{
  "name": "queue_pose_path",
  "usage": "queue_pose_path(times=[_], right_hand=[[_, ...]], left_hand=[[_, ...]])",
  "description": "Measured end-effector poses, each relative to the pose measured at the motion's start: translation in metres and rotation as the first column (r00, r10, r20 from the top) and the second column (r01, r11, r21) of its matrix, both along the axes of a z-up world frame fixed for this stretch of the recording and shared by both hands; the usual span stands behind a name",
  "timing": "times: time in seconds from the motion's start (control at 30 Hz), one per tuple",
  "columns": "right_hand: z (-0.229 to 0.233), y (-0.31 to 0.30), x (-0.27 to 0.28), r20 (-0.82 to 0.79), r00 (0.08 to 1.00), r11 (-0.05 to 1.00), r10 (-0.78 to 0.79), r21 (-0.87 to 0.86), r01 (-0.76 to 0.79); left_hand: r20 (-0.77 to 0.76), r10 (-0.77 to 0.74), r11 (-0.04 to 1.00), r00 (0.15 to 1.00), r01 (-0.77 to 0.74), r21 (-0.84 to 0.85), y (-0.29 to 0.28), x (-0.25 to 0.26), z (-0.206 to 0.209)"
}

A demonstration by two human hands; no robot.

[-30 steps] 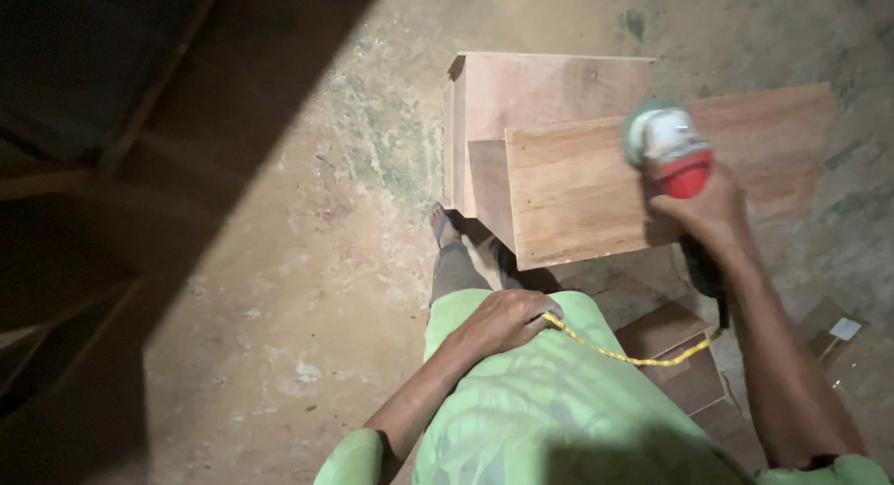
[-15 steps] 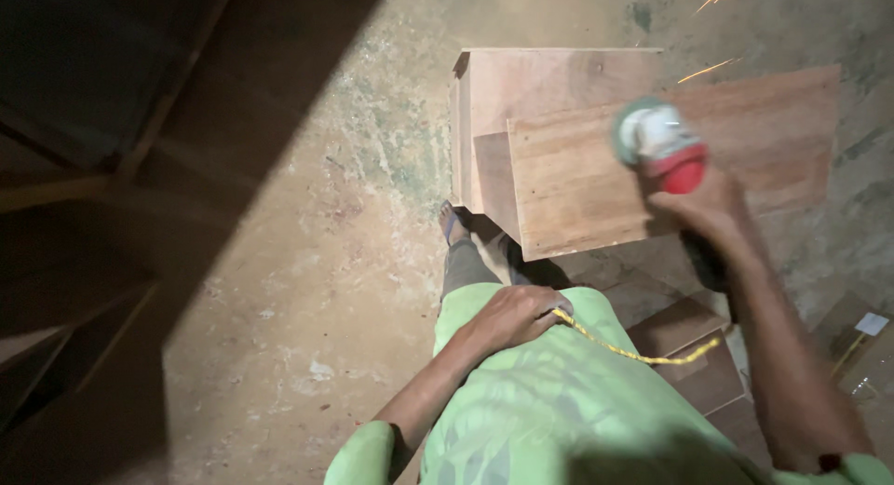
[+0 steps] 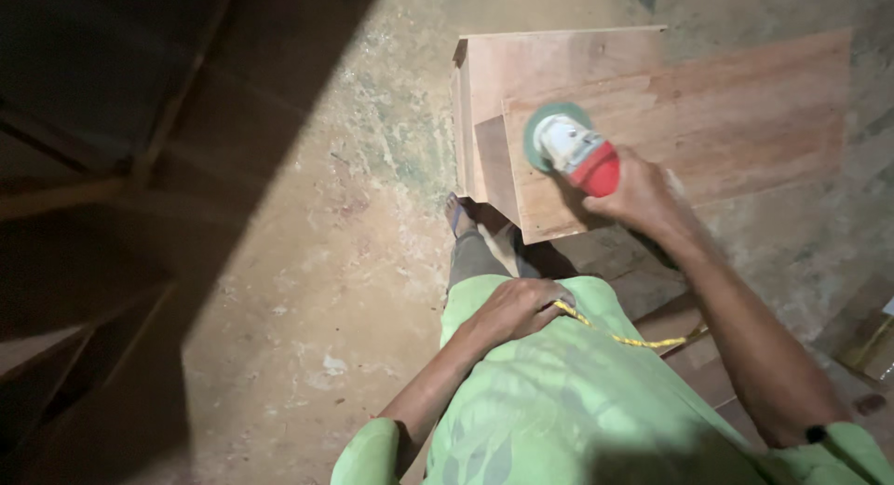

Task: The person uses an angle grinder with a sanding disc to smooth the surfaces of a wooden box. They walk to the work area, then systematically sand the top, sides, and interior of the box, frequently repositioning the object to access different faces.

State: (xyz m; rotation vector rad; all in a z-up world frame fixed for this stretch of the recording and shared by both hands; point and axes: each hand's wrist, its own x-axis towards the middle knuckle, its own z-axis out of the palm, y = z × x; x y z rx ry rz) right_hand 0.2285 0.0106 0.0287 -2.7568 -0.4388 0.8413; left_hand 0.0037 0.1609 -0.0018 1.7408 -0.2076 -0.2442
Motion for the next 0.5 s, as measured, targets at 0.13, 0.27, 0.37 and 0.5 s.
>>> queue_pose_path(times=[0.13, 0.27, 0.37, 0.5], right_hand=[[0.002, -0.069, 0.017, -0.043, 0.966, 0.964, -0.254, 0.069, 0.256], [0.001, -0.134, 0.022, 0.047, 0.918, 0.916, -0.393, 0.099, 0.388], [-0.017, -0.123, 0.012, 0.107, 0.968, 0.974, -0.227, 0.053, 0.222], [-0.019, -0.045, -0.026, -0.045, 0.996, 0.996, -0.077, 0.031, 0.078]], left_hand=[[0.019, -0.001, 1.0, 1.0, 0.001, 0.005, 0.001, -0.001, 0.002], [-0.002, -0.028, 1.0, 1.0, 0.028, 0.011, 0.002, -0.002, 0.001], [0.036, -0.05, 0.999, 0.998, 0.05, -0.004, -0.001, 0.001, -0.002], [-0.009, -0.075, 0.997, 0.997, 0.075, 0.015, -0.01, 0.001, 0.002]])
